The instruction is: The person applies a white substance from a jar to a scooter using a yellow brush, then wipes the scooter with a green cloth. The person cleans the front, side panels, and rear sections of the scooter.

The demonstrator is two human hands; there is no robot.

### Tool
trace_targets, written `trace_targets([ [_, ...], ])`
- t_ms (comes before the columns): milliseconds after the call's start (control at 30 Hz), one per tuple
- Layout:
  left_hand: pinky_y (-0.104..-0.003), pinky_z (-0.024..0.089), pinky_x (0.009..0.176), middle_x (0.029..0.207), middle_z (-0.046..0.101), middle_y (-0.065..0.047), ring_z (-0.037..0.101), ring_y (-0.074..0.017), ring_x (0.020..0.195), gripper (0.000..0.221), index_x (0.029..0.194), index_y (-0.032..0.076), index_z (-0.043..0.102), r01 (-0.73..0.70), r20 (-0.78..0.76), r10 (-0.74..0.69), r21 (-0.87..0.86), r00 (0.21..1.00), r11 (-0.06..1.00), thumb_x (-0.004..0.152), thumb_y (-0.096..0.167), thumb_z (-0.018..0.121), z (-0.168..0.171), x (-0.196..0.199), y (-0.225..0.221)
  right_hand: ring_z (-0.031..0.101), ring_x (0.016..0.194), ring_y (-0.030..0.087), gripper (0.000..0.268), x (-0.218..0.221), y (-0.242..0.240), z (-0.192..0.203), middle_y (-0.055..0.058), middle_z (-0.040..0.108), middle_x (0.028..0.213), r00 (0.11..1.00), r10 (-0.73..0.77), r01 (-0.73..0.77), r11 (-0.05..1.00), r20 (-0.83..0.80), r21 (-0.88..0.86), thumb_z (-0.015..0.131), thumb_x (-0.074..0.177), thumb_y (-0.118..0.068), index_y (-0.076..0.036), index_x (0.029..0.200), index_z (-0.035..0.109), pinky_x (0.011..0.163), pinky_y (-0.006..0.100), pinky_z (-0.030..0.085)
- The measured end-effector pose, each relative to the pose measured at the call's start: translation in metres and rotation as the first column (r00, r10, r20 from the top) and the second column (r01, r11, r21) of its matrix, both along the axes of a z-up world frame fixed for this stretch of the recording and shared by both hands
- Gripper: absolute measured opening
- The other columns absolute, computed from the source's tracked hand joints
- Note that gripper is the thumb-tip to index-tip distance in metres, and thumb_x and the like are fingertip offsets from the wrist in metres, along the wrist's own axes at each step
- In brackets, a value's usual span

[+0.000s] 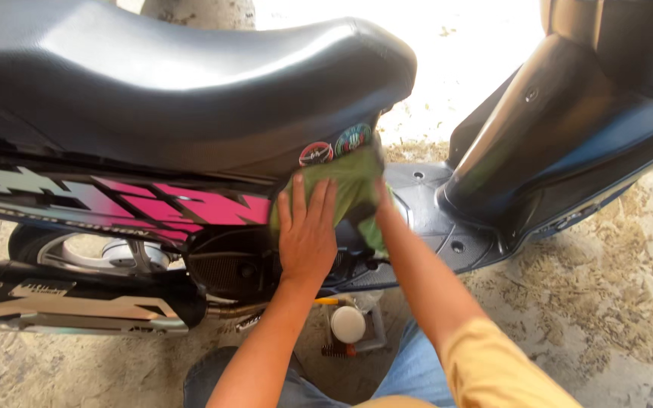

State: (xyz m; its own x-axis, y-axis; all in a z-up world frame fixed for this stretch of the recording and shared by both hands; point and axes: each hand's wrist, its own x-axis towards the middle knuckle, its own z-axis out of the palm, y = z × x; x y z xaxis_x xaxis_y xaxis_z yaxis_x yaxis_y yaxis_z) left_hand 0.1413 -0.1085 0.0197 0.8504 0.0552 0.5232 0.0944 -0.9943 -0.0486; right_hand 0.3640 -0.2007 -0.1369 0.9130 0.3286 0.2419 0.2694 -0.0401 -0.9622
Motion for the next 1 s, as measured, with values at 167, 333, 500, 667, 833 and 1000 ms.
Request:
trace_targets([
  [167, -0.051, 0.016, 0.124, 0.154, 0.044, -0.010, 0.025, -0.0386, 0.152, 0.067, 0.151, 0.006, 0.048, -0.002, -0.159, 0.001, -0.005, 0.987, 1.000, 0.085, 0.014, 0.059, -0.013, 0.007, -0.005, 0.052, 0.135, 0.041, 0.049, -0.013, -0.002, -0.027, 0.024, 0.056, 0.146, 0.992, -0.002, 0.015, 0.995, 0.128, -0.102, 0.052, 0.100, -0.017, 0.002, 0.146, 0.049, 0.113, 0.050, 0.040],
  [333, -0.050, 0.015, 0.127, 0.156, 0.042, -0.012, 0.024, -0.0368, 0.155, 0.056, 0.146, 0.005, 0.049, 0.169, -0.302, -0.153, 0.026, 0.941, 0.985, 0.092, 0.016, 0.056, -0.036, 0.001, -0.018, 0.051, 0.135, 0.041, 0.051, -0.050, -0.037, -0.070, 0.024, 0.055, 0.146, 0.998, 0.003, 0.000, 0.998, 0.057, -0.068, 0.052, 0.099, -0.017, 0.001, 0.147, 0.048, 0.114, 0.049, 0.040],
  [500, -0.044, 0.016, 0.126, 0.154, 0.047, -0.010, 0.028, -0.0310, 0.150, 0.064, 0.147, 0.006, 0.056, 0.175, -0.079, -0.165, 0.136, 0.983, 0.975, 0.084, 0.015, 0.055, -0.032, 0.006, -0.021, 0.051, 0.136, 0.042, 0.053, 0.028, -0.009, -0.049, 0.025, 0.055, 0.147, 0.991, -0.030, 0.023, 0.998, -0.128, -0.059, 0.051, 0.098, -0.017, 0.000, 0.148, 0.047, 0.115, 0.049, 0.039],
  [667, -0.056, 0.017, 0.121, 0.132, 0.053, -0.019, 0.034, -0.0394, 0.143, 0.039, 0.117, -0.003, 0.064, 0.119, -0.163, -0.140, -0.134, 0.977, 0.984, 0.088, 0.022, 0.059, -0.037, -0.018, -0.031, 0.050, 0.136, 0.043, 0.055, -0.102, -0.028, -0.075, 0.025, 0.054, 0.147, 0.958, -0.060, 0.105, 0.983, 0.282, -0.149, 0.051, 0.098, -0.018, 0.000, 0.149, 0.047, 0.115, 0.049, 0.039],
  [833, -0.055, 0.029, 0.116, 0.118, 0.057, -0.013, 0.047, -0.0330, 0.126, 0.021, 0.101, 0.003, 0.067, 0.101, -0.099, -0.098, 0.028, 0.990, 0.995, 0.091, 0.021, 0.061, -0.041, -0.022, -0.028, 0.050, 0.137, 0.044, 0.056, -0.037, -0.059, -0.039, 0.025, 0.054, 0.148, 0.998, -0.011, 0.005, 0.995, -0.060, -0.099, 0.051, 0.097, -0.018, -0.001, 0.150, 0.046, 0.116, 0.049, 0.038],
  [1000, -0.051, 0.040, 0.096, 0.102, 0.060, -0.011, 0.052, -0.0324, 0.103, 0.022, 0.093, 0.005, 0.070, -0.023, -0.241, -0.008, -0.127, 0.971, 0.992, 0.093, 0.027, 0.063, -0.037, -0.029, -0.028, 0.049, 0.137, 0.045, 0.058, -0.043, -0.012, -0.029, 0.026, 0.053, 0.148, 0.981, -0.081, 0.132, 0.946, 0.178, -0.296, 0.050, 0.096, -0.018, -0.001, 0.151, 0.045, 0.117, 0.048, 0.037],
])
